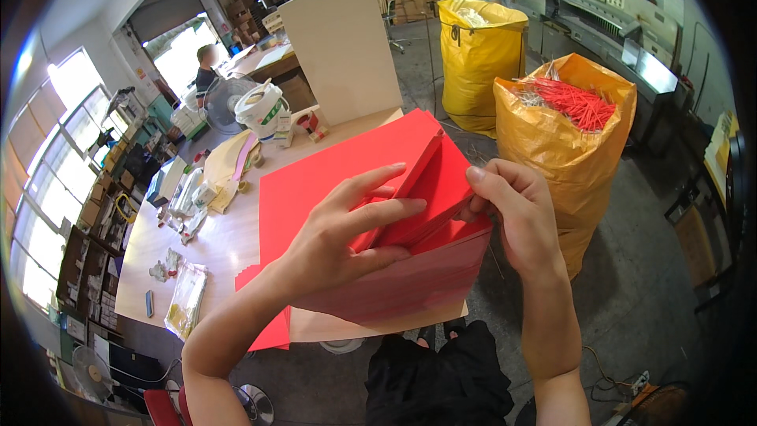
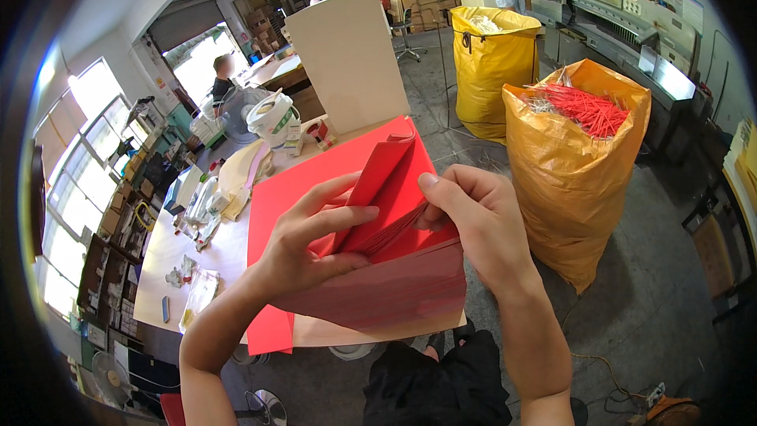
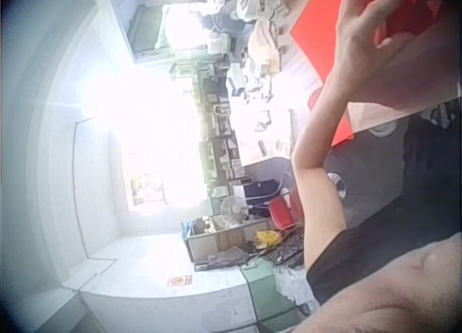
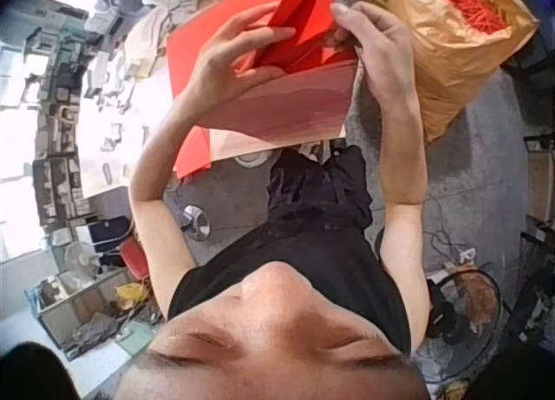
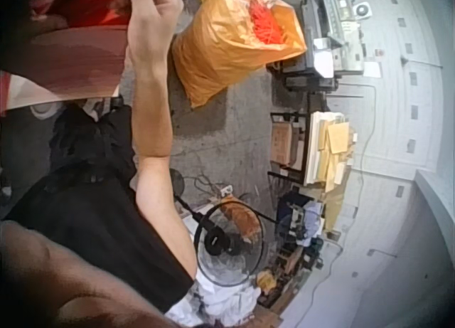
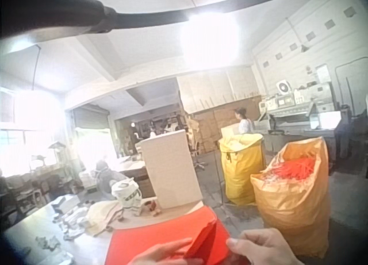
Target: The person counts and organizes a stack of red paper sheets by hand, picking up small groups of sheets from a large stack and placing them in smaller piles on a table.
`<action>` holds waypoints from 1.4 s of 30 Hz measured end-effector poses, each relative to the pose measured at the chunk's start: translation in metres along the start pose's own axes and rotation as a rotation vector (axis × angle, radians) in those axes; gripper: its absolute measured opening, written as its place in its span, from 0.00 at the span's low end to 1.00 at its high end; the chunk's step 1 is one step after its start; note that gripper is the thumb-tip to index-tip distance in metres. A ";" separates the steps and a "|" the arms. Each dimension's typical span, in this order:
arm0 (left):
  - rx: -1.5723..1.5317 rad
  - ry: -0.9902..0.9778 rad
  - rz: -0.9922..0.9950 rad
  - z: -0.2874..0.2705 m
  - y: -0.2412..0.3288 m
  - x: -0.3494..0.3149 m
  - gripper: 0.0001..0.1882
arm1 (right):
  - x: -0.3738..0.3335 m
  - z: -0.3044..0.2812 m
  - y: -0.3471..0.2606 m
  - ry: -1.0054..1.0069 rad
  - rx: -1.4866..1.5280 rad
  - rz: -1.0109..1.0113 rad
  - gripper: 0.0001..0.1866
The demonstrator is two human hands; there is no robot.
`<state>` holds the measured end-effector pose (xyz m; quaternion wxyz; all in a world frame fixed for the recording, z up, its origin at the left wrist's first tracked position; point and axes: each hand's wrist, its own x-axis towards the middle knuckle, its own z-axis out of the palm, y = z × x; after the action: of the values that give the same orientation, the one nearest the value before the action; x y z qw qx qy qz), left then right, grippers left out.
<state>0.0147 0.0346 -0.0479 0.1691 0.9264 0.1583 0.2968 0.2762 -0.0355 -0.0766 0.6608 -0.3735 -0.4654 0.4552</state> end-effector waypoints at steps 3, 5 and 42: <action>-0.024 -0.004 -0.022 -0.002 0.003 0.001 0.35 | -0.005 -0.004 0.000 0.017 -0.076 -0.009 0.19; -0.028 -0.001 -0.010 -0.001 0.000 0.001 0.35 | -0.008 -0.002 0.002 0.144 -0.210 -0.143 0.18; 0.232 0.024 0.111 0.022 -0.016 -0.005 0.22 | -0.043 -0.004 0.017 -0.007 -1.104 -0.583 0.07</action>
<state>0.0213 0.0423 -0.0740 0.0421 0.9436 0.1421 0.2962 0.2690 -0.0711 -0.1049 0.4660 -0.5161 -0.7169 -0.0502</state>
